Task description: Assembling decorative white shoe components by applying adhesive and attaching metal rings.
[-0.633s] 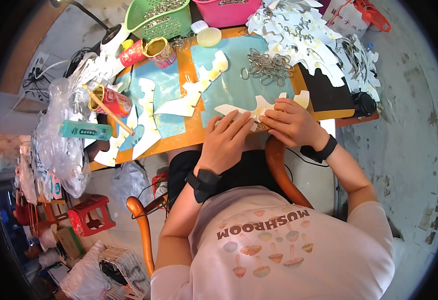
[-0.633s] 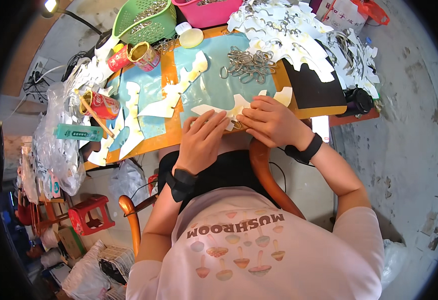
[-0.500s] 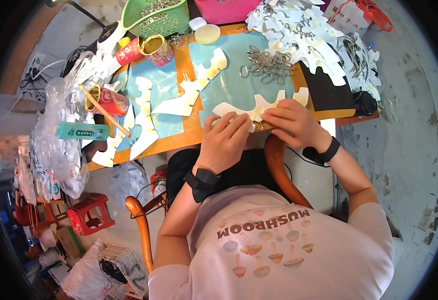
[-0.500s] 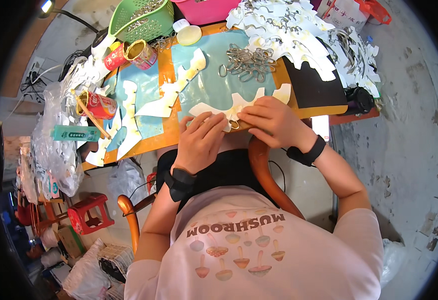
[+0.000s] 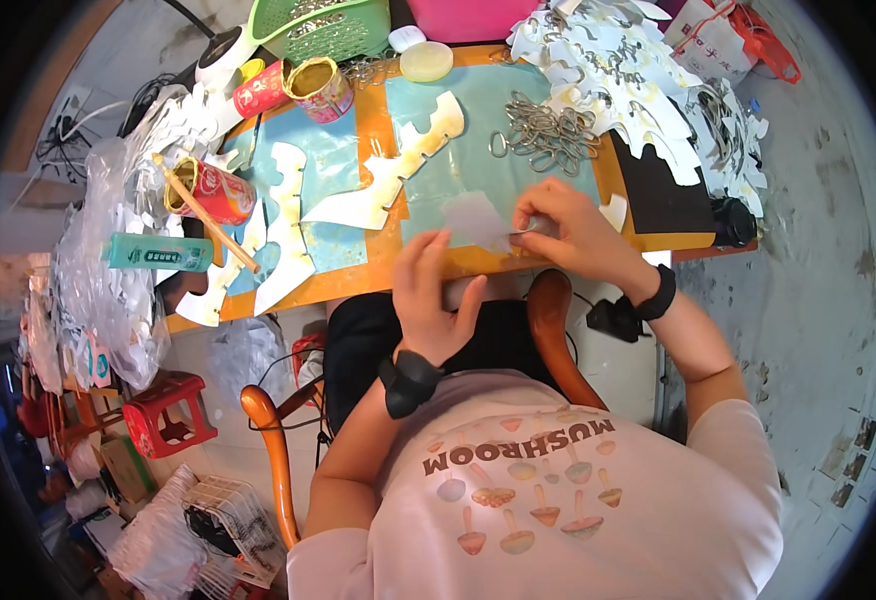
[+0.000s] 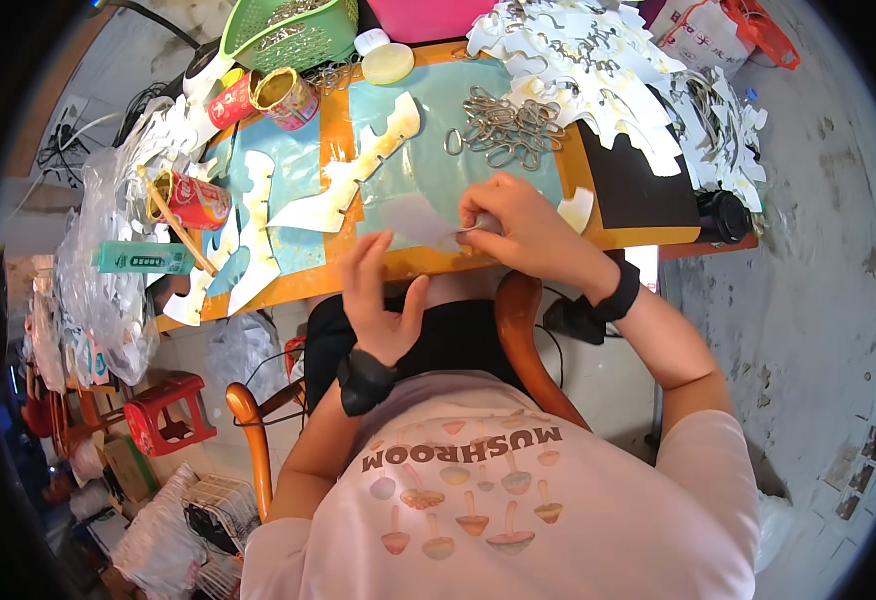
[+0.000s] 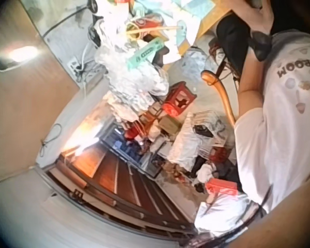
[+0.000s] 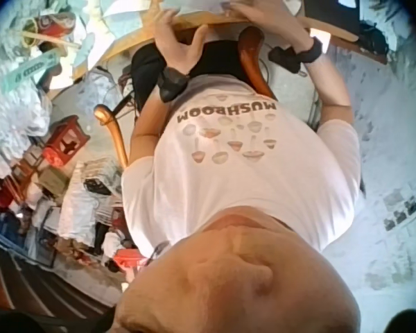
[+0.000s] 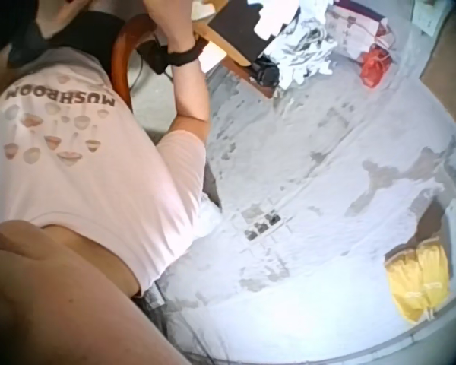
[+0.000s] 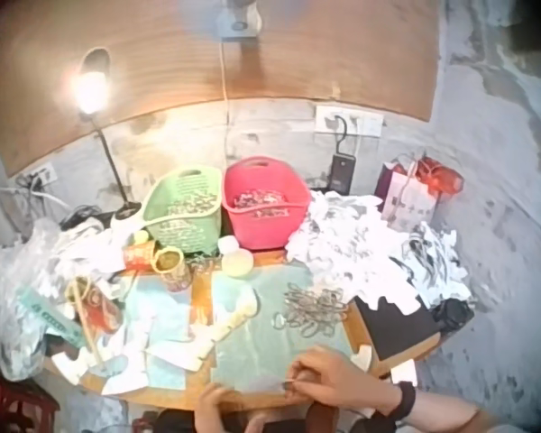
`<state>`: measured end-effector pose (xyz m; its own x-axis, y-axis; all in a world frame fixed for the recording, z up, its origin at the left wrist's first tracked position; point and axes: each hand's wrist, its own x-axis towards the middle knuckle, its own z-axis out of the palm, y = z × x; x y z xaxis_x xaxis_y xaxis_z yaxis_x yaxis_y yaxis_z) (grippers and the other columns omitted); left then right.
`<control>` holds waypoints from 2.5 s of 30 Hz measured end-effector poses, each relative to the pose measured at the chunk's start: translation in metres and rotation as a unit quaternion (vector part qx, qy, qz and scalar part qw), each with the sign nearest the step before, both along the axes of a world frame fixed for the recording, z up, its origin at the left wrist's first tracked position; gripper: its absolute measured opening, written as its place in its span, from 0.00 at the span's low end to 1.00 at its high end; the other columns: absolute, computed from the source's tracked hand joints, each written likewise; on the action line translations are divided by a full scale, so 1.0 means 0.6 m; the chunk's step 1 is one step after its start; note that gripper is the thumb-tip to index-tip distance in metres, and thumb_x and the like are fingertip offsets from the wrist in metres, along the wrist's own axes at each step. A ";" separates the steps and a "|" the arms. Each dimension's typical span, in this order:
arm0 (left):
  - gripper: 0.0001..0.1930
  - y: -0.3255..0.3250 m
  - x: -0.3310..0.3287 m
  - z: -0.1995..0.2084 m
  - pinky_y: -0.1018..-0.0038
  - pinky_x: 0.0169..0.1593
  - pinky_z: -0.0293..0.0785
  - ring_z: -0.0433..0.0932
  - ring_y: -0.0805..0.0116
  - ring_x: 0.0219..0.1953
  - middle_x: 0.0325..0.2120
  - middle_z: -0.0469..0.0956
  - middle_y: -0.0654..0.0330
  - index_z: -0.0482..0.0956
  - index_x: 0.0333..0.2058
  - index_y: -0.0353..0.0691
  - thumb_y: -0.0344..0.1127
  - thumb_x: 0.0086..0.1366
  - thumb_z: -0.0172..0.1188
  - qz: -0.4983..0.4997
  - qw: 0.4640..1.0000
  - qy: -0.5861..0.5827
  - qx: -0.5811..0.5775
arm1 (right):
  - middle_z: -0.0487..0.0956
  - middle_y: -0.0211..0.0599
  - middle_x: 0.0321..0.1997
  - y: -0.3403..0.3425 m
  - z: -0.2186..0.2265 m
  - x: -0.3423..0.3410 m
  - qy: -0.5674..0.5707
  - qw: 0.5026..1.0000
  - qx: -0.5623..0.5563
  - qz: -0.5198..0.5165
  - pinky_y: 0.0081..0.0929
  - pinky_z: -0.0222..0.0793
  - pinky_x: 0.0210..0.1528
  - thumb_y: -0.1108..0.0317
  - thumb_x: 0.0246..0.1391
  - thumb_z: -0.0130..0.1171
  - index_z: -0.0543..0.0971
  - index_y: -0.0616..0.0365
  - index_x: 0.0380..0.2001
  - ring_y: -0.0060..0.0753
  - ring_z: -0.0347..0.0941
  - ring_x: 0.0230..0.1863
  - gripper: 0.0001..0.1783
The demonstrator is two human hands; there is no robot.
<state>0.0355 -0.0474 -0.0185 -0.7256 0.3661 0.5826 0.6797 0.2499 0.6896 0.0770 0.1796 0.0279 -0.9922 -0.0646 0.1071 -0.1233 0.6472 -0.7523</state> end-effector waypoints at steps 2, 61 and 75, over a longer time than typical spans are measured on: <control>0.27 -0.007 0.017 0.019 0.70 0.51 0.70 0.75 0.64 0.50 0.47 0.77 0.54 0.74 0.55 0.34 0.27 0.55 0.69 -0.031 0.987 -0.159 0.012 | 0.78 0.33 0.39 -0.021 0.021 0.010 -0.064 0.985 -0.143 -0.066 0.27 0.67 0.45 0.68 0.51 0.69 0.75 0.58 0.33 0.28 0.72 0.42 0.12; 0.26 -0.081 -0.013 0.045 0.73 0.47 0.77 0.79 0.66 0.51 0.52 0.76 0.55 0.68 0.60 0.33 0.45 0.71 0.59 -0.339 0.633 -0.658 0.228 | 0.78 0.49 0.52 -0.201 0.027 -0.027 0.012 0.610 -0.788 -0.083 0.42 0.64 0.62 0.27 0.65 0.29 0.74 0.61 0.51 0.43 0.71 0.58 0.45; 0.10 -0.089 -0.027 0.026 0.72 0.42 0.82 0.82 0.73 0.37 0.38 0.83 0.57 0.81 0.45 0.31 0.29 0.70 0.59 -0.059 0.822 -0.429 0.369 | 0.77 0.36 0.56 -0.153 -0.096 0.075 -0.102 0.795 -0.598 0.016 0.31 0.65 0.60 0.55 0.65 0.54 0.70 0.61 0.61 0.31 0.71 0.59 0.27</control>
